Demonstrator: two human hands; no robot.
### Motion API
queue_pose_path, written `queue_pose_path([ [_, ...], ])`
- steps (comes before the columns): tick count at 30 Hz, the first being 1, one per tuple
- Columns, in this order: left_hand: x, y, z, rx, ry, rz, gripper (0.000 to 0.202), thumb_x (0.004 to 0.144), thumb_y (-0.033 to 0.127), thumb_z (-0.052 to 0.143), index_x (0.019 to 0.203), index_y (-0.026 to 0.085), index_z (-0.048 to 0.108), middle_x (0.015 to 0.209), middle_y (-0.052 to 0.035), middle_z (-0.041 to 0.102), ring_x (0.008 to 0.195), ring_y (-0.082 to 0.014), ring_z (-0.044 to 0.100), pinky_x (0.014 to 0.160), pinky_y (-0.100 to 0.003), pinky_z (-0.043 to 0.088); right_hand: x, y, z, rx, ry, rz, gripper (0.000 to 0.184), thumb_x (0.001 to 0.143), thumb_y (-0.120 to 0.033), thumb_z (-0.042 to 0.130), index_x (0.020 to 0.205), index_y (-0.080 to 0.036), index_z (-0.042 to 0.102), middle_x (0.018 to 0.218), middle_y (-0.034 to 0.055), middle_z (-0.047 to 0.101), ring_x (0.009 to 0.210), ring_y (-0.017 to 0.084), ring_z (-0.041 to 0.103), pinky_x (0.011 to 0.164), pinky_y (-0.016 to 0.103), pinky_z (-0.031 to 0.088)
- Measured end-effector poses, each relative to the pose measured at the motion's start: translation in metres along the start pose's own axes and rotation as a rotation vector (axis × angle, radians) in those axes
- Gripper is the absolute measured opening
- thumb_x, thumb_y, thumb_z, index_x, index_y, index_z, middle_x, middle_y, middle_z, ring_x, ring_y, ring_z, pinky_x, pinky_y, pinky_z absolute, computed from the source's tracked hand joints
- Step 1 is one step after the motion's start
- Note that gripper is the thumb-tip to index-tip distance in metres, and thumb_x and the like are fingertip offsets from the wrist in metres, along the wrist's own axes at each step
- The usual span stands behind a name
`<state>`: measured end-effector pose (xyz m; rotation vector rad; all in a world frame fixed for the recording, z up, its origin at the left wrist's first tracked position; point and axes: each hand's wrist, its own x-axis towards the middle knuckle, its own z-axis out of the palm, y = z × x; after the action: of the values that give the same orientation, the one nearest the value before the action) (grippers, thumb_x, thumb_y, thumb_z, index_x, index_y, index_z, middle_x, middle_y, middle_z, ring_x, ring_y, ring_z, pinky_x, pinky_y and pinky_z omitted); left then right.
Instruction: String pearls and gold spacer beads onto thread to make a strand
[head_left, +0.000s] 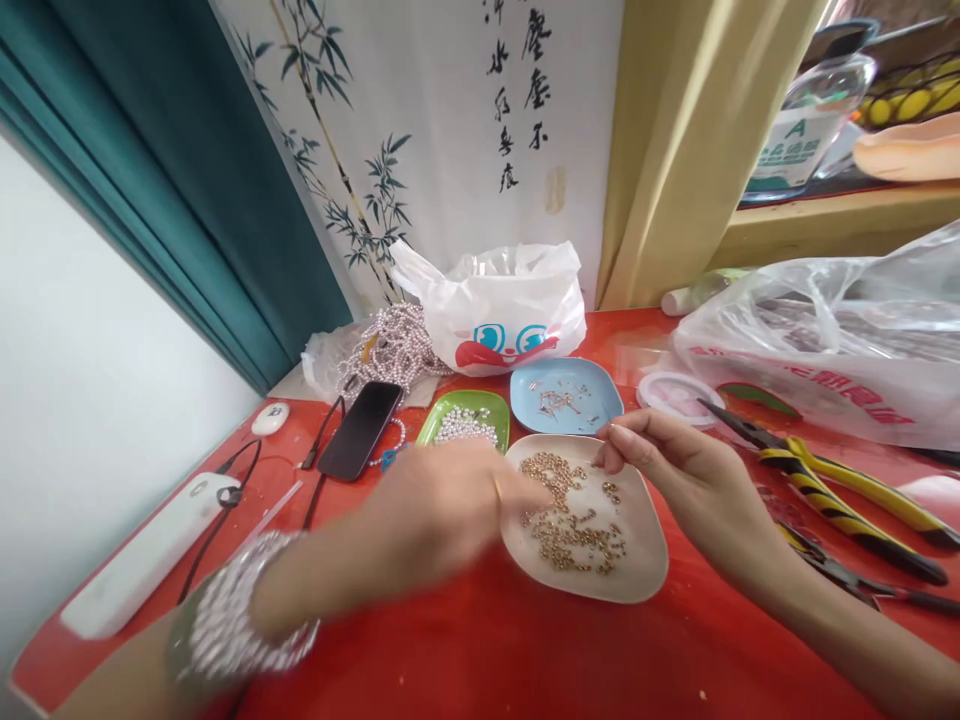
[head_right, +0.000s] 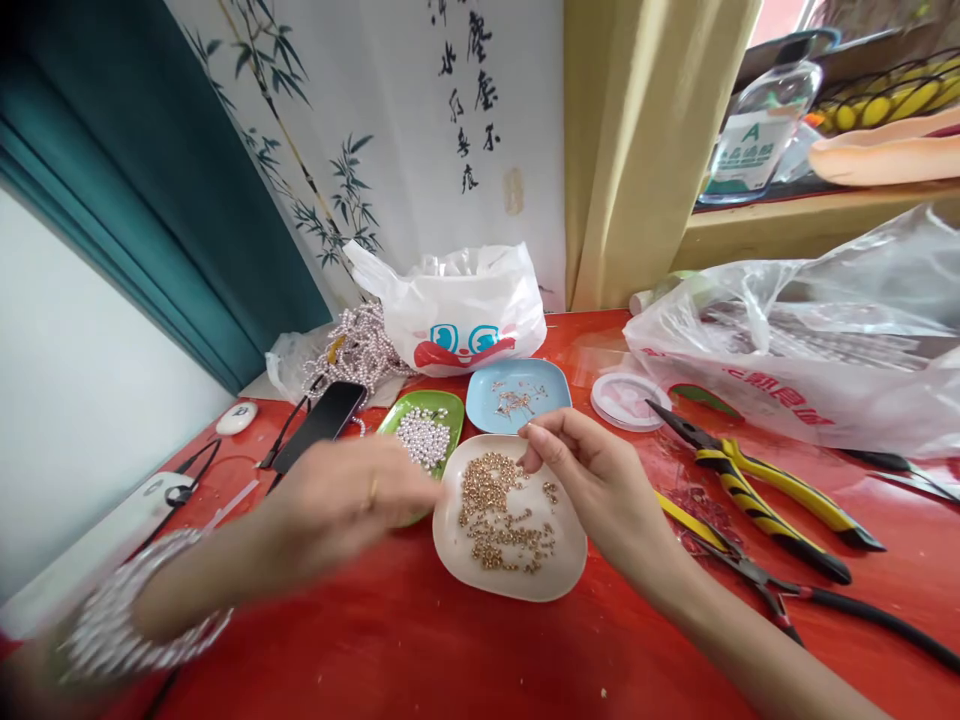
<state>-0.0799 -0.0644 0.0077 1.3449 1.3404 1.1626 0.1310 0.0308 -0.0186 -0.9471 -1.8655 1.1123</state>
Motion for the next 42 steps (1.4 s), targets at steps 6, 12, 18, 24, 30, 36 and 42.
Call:
queue_pose_path([
  [6, 0.094, -0.038, -0.031, 0.678, 0.058, 0.282, 0.015, 0.065, 0.012, 0.058, 0.069, 0.022, 0.069, 0.072, -0.0055, 0.064, 0.074, -0.0209, 0.053, 0.077, -0.033, 0.034, -0.002, 0.005, 0.006, 0.003, -0.045, 0.017, 0.024, 0.084, -0.035, 0.042, 0.067, -0.02, 0.049, 0.063, -0.0011, 0.055, 0.059, 0.013, 0.051, 0.055, 0.024, 0.039],
  [12, 0.111, -0.061, -0.032, 0.68, 0.053, 0.267, 0.015, 0.061, 0.009, 0.057, 0.059, 0.021, 0.067, 0.063, -0.0032, 0.061, 0.067, -0.0187, 0.051, 0.072, -0.03, 0.034, -0.003, 0.008, 0.01, 0.012, -0.062, 0.025, 0.024, 0.084, -0.033, 0.042, 0.067, -0.02, 0.05, 0.064, -0.0007, 0.057, 0.06, 0.012, 0.053, 0.057, 0.023, 0.041],
  [18, 0.114, -0.05, -0.03, 0.624, 0.092, 0.206, 0.01, 0.057, 0.01, 0.061, 0.053, 0.019, 0.062, 0.06, -0.0029, 0.057, 0.068, -0.0188, 0.05, 0.07, -0.03, 0.035, 0.001, 0.009, 0.008, 0.063, -0.057, 0.03, 0.023, 0.083, -0.033, 0.044, 0.066, -0.019, 0.052, 0.062, -0.0001, 0.058, 0.058, 0.012, 0.054, 0.056, 0.023, 0.042],
  [24, 0.095, -0.022, 0.017, -0.073, -0.046, -0.005, 0.01, 0.066, 0.021, 0.063, 0.074, 0.015, 0.061, 0.075, -0.0043, 0.06, 0.068, -0.0136, 0.054, 0.059, -0.024, 0.041, -0.003, 0.003, 0.008, 0.064, -0.06, 0.069, 0.025, 0.083, -0.033, 0.043, 0.065, -0.018, 0.052, 0.063, 0.0006, 0.059, 0.058, 0.012, 0.053, 0.055, 0.023, 0.042],
  [30, 0.081, -0.02, 0.051, -0.581, -0.12, -0.176, 0.013, 0.061, 0.011, 0.069, 0.073, 0.011, 0.063, 0.074, -0.0014, 0.06, 0.067, -0.0083, 0.055, 0.061, -0.018, 0.044, -0.011, 0.008, 0.015, 0.123, -0.031, 0.029, 0.022, 0.084, -0.029, 0.042, 0.067, -0.018, 0.05, 0.064, 0.0004, 0.058, 0.06, 0.012, 0.054, 0.059, 0.024, 0.041],
  [36, 0.08, -0.029, 0.051, -0.635, -0.128, -0.238, 0.013, 0.062, 0.009, 0.07, 0.073, 0.011, 0.064, 0.07, -0.001, 0.061, 0.063, -0.0071, 0.057, 0.059, -0.016, 0.046, -0.011, 0.008, 0.017, 0.161, -0.014, 0.043, 0.021, 0.082, -0.024, 0.042, 0.063, -0.018, 0.049, 0.062, -0.0002, 0.057, 0.059, 0.012, 0.054, 0.059, 0.024, 0.041],
  [42, 0.081, -0.029, 0.044, -0.642, -0.135, -0.247, 0.011, 0.065, 0.012, 0.068, 0.075, 0.011, 0.064, 0.069, -0.0014, 0.063, 0.064, -0.0078, 0.059, 0.057, -0.015, 0.048, -0.009, 0.003, 0.017, 0.205, 0.0, 0.074, 0.019, 0.079, -0.022, 0.043, 0.061, -0.018, 0.048, 0.059, -0.0011, 0.055, 0.057, 0.011, 0.052, 0.056, 0.023, 0.041],
])
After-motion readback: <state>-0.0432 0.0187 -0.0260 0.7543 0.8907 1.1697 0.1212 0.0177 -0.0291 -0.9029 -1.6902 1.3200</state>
